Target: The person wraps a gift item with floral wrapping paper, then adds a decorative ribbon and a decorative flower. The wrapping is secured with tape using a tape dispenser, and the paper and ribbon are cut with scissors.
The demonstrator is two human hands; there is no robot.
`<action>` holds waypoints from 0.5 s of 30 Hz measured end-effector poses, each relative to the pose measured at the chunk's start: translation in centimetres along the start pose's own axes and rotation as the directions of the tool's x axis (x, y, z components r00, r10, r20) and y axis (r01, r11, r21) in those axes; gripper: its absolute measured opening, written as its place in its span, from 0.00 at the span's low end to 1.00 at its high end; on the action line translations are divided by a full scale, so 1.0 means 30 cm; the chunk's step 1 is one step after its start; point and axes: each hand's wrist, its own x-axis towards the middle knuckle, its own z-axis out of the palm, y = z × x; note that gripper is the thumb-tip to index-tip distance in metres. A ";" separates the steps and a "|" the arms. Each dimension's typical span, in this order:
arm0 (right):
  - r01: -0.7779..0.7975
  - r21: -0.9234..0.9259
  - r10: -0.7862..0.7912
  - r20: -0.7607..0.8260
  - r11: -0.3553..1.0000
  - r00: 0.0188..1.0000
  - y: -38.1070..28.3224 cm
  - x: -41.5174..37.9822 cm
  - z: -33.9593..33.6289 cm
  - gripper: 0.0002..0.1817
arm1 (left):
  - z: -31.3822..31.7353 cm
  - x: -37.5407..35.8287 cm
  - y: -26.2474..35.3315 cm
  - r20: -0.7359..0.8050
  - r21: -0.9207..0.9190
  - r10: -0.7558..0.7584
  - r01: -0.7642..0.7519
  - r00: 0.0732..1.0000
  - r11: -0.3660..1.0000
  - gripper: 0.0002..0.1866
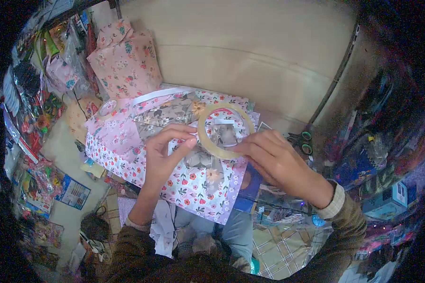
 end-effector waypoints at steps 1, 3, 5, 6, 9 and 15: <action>-0.001 -0.014 0.001 0.010 1.000 1.000 -0.002 -0.005 -0.004 0.15 | 0.002 0.001 0.001 0.004 0.011 0.014 -0.014 1.000 1.000 0.05; -0.023 -0.063 0.027 0.053 0.998 0.998 -0.010 -0.016 -0.017 0.15 | 0.008 -0.006 -0.001 -0.013 -0.014 0.010 -0.010 1.000 1.000 0.05; -0.036 -0.081 0.042 0.065 0.996 0.997 -0.007 -0.033 -0.020 0.15 | 0.014 -0.007 -0.007 -0.023 -0.023 0.005 -0.006 1.000 1.000 0.06; -0.039 -0.073 0.043 0.055 0.997 0.998 0.002 -0.043 -0.017 0.16 | 0.016 -0.004 -0.013 -0.025 -0.019 0.003 -0.004 1.000 1.000 0.06; -0.061 -0.057 0.064 0.052 0.997 0.997 0.000 -0.061 -0.024 0.15 | 0.034 0.003 -0.003 0.007 0.005 -0.054 0.054 0.999 0.999 0.09; -0.055 -0.033 0.056 0.033 0.998 0.998 -0.009 -0.074 -0.033 0.15 | 0.066 0.006 -0.001 0.167 -0.238 -0.276 0.310 0.947 0.920 0.13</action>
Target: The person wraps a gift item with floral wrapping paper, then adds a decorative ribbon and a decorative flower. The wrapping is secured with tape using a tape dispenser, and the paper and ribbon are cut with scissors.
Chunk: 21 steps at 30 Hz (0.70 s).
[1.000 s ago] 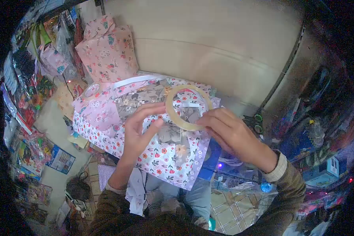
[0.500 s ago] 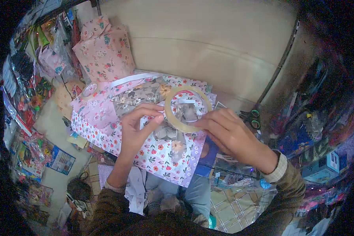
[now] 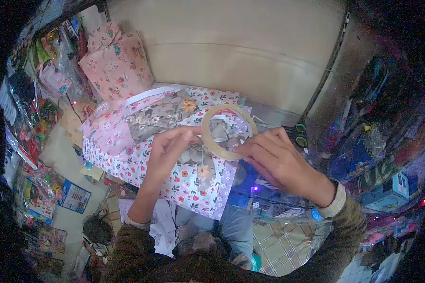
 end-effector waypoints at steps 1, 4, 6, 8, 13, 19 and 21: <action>0.002 -0.004 -0.002 -0.001 1.000 1.000 0.000 -0.002 0.000 0.15 | -0.003 0.000 0.000 0.027 -0.037 -0.038 0.039 0.999 0.999 0.14; 0.016 0.000 -0.016 -0.017 1.000 1.000 0.007 -0.003 0.007 0.15 | -0.003 0.004 0.013 0.010 -0.090 -0.055 0.056 0.998 0.994 0.13; 0.011 0.012 -0.011 -0.021 1.000 1.000 0.008 -0.005 0.011 0.14 | -0.006 0.005 0.011 0.008 -0.048 -0.074 0.074 0.997 0.996 0.12; 0.008 0.016 -0.008 -0.025 1.000 1.000 0.008 -0.005 0.013 0.14 | -0.007 0.009 0.007 0.004 -0.027 -0.085 0.085 0.996 0.996 0.11; 0.015 0.008 -0.014 -0.042 1.000 0.999 0.010 -0.011 0.021 0.13 | -0.010 0.017 -0.012 -0.018 -0.005 -0.103 0.103 0.995 0.995 0.08; 0.029 -0.062 -0.031 -0.023 0.998 0.999 -0.001 -0.014 0.012 0.14 | -0.002 0.016 -0.009 -0.025 0.032 -0.105 0.105 0.994 0.994 0.07; 0.055 -0.079 -0.054 0.024 0.995 0.998 -0.006 -0.022 0.002 0.16 | 0.002 0.013 -0.002 -0.003 0.175 -0.046 0.046 0.999 0.983 0.07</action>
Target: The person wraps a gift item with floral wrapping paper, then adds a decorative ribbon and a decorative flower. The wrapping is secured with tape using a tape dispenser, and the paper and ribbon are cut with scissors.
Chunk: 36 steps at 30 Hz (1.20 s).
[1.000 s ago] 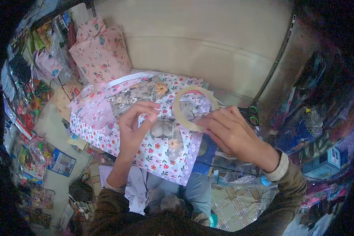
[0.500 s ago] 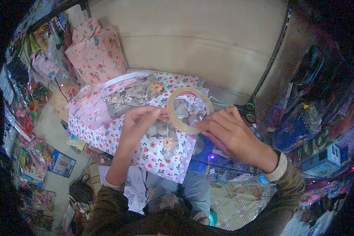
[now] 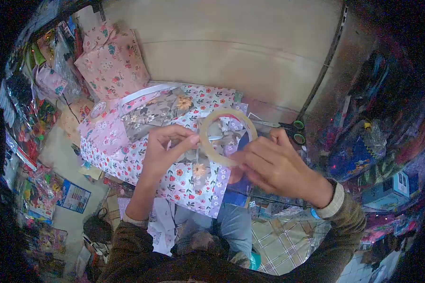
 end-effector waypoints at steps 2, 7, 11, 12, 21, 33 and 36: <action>0.011 -0.025 -0.011 0.011 1.000 1.000 -0.004 -0.013 0.002 0.18 | 0.010 -0.003 -0.001 0.005 0.153 0.095 -0.095 0.995 0.984 0.06; -0.106 0.068 0.109 -0.030 0.992 0.994 -0.022 -0.037 0.018 0.16 | 0.063 -0.011 0.039 0.030 0.473 0.375 -0.344 0.926 0.811 0.02; -0.326 0.196 0.324 0.041 0.925 0.945 -0.041 -0.047 -0.010 0.16 | 0.111 -0.023 0.035 0.041 0.509 0.406 -0.369 0.913 0.778 0.04; -0.382 0.206 0.381 0.044 0.901 0.924 -0.029 -0.050 -0.017 0.16 | 0.116 -0.027 0.029 0.072 0.523 0.410 -0.384 0.909 0.761 0.04; -0.606 0.247 0.537 0.295 0.756 0.790 0.008 -0.079 -0.004 0.14 | 0.182 -0.074 0.020 0.261 0.559 0.546 -0.586 0.796 0.587 0.05; -0.190 0.062 0.166 0.274 0.980 0.947 0.013 -0.136 0.005 0.13 | 0.105 -0.027 0.016 0.055 0.668 0.394 -0.327 0.918 0.668 0.03; -0.268 0.084 0.236 0.277 0.960 0.931 0.018 -0.127 0.012 0.10 | 0.094 -0.021 0.010 0.023 0.655 0.375 -0.298 0.927 0.694 0.03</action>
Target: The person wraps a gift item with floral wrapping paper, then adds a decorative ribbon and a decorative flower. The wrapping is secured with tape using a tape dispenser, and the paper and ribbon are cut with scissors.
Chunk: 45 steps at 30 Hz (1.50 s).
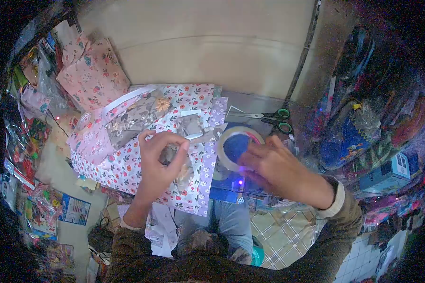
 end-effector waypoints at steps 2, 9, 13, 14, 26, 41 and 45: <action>-0.045 0.021 0.045 -0.008 0.999 0.999 -0.001 0.012 0.001 0.09 | 0.010 -0.003 -0.005 -0.016 -0.037 -0.016 0.015 1.000 0.999 0.03; -0.181 0.024 0.183 -0.094 0.983 0.979 -0.004 0.011 0.019 0.07 | 0.037 -0.012 -0.005 -0.082 -0.069 0.018 -0.023 0.996 0.997 0.04; -0.260 0.016 0.260 -0.085 0.966 0.962 -0.011 0.006 0.020 0.08 | 0.030 -0.014 -0.010 -0.057 -0.036 0.045 -0.047 0.997 0.998 0.04; -0.245 0.027 0.247 -0.091 0.969 0.965 -0.014 0.007 0.017 0.08 | 0.033 -0.016 -0.011 -0.054 -0.038 0.041 -0.043 0.998 0.998 0.04; -0.414 -0.120 0.401 -0.117 0.902 0.908 0.103 0.021 0.004 0.16 | 0.007 -0.005 -0.023 0.028 0.037 0.013 -0.014 1.000 0.999 0.04; -0.346 -0.344 0.328 -0.113 0.873 0.938 0.324 0.016 -0.011 0.25 | -0.018 0.068 -0.064 0.046 -0.195 -0.007 0.016 0.999 0.981 0.02; -0.395 -0.382 0.387 -0.102 0.835 0.916 0.249 0.039 -0.111 0.23 | 0.004 0.061 -0.110 0.082 -0.478 -0.174 0.192 0.981 0.857 0.04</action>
